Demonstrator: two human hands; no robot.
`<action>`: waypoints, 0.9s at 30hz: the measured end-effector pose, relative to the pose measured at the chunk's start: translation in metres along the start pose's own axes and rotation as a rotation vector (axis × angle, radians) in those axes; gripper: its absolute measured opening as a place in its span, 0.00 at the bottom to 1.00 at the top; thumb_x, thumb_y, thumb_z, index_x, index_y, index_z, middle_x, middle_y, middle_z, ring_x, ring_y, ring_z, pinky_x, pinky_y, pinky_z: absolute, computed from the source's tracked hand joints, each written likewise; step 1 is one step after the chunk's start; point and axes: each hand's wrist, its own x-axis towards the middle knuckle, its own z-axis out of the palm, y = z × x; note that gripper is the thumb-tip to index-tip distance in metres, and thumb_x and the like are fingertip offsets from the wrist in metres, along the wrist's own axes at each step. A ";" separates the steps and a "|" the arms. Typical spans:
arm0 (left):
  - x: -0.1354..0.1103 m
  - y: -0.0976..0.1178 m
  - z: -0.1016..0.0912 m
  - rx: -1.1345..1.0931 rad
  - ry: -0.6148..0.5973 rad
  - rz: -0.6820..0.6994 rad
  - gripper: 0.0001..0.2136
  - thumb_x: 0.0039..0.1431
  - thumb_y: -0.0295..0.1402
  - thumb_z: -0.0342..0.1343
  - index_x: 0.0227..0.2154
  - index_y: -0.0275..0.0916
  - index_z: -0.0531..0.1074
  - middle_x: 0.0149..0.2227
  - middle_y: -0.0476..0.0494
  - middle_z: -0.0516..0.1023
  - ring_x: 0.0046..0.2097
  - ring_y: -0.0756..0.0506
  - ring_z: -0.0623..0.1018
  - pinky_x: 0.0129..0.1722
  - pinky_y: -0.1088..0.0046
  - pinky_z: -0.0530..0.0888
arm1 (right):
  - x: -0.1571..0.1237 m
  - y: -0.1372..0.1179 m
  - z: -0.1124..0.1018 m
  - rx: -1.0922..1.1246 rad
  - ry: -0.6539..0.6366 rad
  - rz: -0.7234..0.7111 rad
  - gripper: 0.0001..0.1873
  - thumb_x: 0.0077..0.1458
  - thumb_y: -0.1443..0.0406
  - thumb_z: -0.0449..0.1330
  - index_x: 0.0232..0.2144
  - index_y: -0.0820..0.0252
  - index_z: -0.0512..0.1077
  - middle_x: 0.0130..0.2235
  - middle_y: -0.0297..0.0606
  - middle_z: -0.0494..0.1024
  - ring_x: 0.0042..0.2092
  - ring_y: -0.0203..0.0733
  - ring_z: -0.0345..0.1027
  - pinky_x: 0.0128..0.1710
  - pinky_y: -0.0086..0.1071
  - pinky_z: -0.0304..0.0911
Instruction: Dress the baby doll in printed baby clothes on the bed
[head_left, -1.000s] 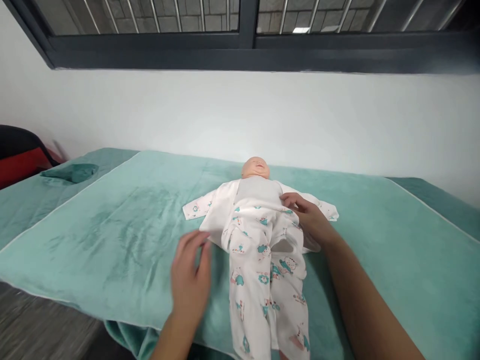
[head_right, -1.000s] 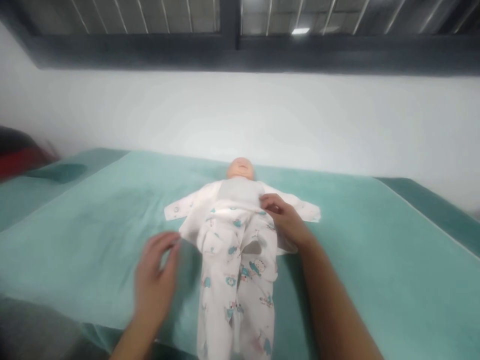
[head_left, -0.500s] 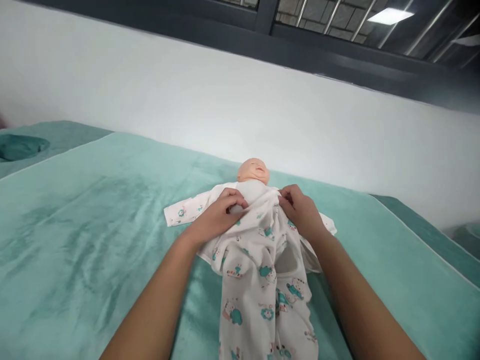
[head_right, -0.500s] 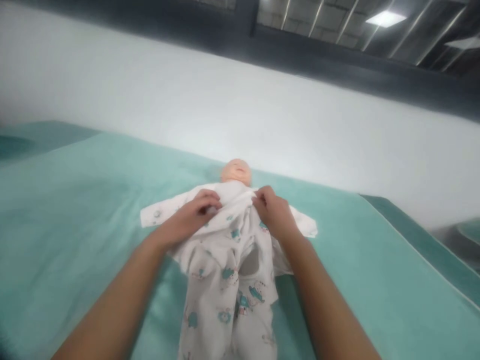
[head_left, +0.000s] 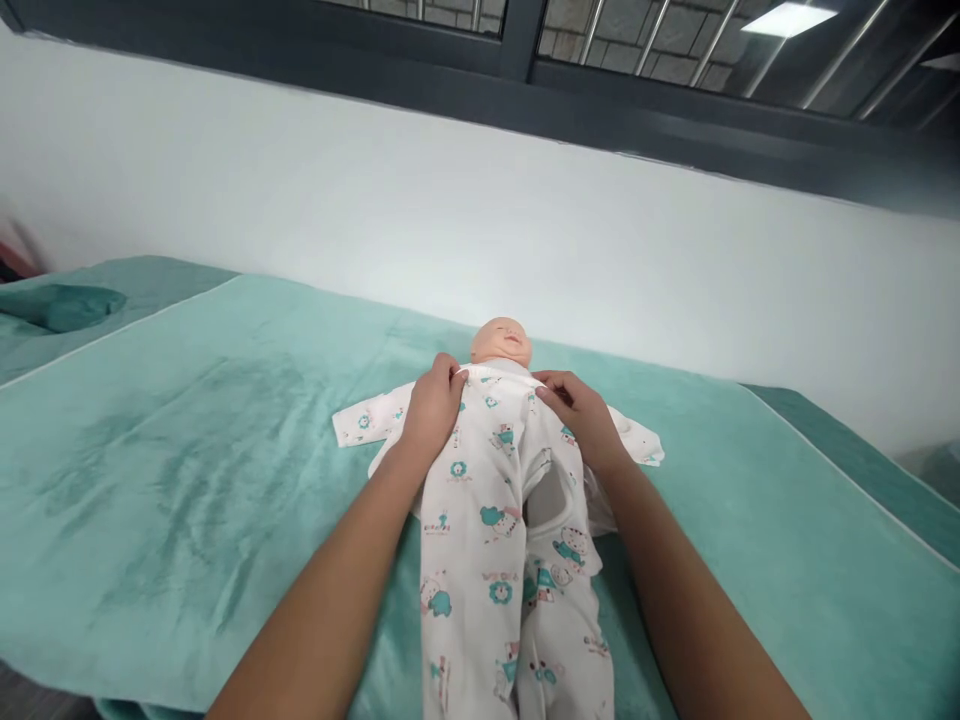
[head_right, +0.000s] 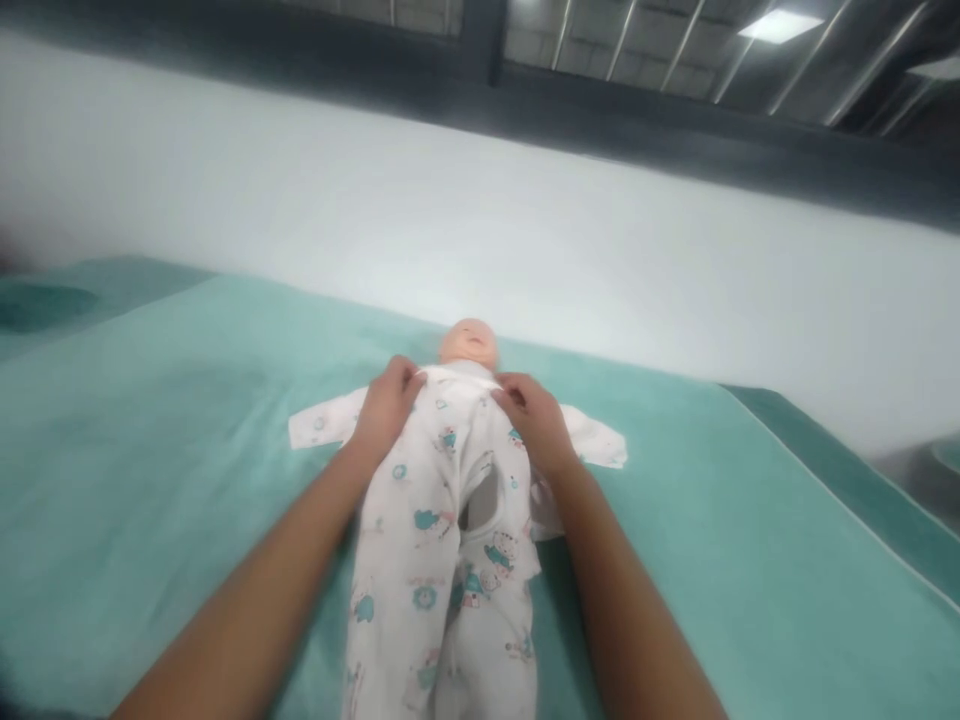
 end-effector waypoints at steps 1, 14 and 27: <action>-0.001 -0.001 0.003 0.010 0.001 0.001 0.06 0.66 0.37 0.48 0.33 0.42 0.64 0.30 0.48 0.73 0.34 0.44 0.71 0.36 0.69 0.63 | 0.004 0.000 -0.001 -0.067 0.005 0.029 0.12 0.58 0.54 0.58 0.30 0.54 0.67 0.42 0.38 0.78 0.41 0.45 0.68 0.43 0.38 0.59; -0.031 -0.003 -0.033 -0.242 -0.317 -0.169 0.14 0.60 0.45 0.52 0.25 0.40 0.67 0.25 0.50 0.69 0.27 0.49 0.67 0.28 0.72 0.62 | -0.032 0.010 -0.002 0.200 0.205 0.192 0.06 0.50 0.60 0.62 0.31 0.56 0.72 0.34 0.34 0.76 0.38 0.41 0.67 0.39 0.34 0.61; -0.041 -0.014 -0.055 -0.585 -0.573 -0.243 0.14 0.49 0.32 0.61 0.39 0.41 0.68 0.35 0.51 0.71 0.33 0.52 0.70 0.31 0.78 0.67 | -0.052 0.017 -0.026 0.666 -0.222 0.445 0.15 0.44 0.62 0.72 0.37 0.54 0.78 0.34 0.32 0.80 0.32 0.38 0.70 0.31 0.32 0.66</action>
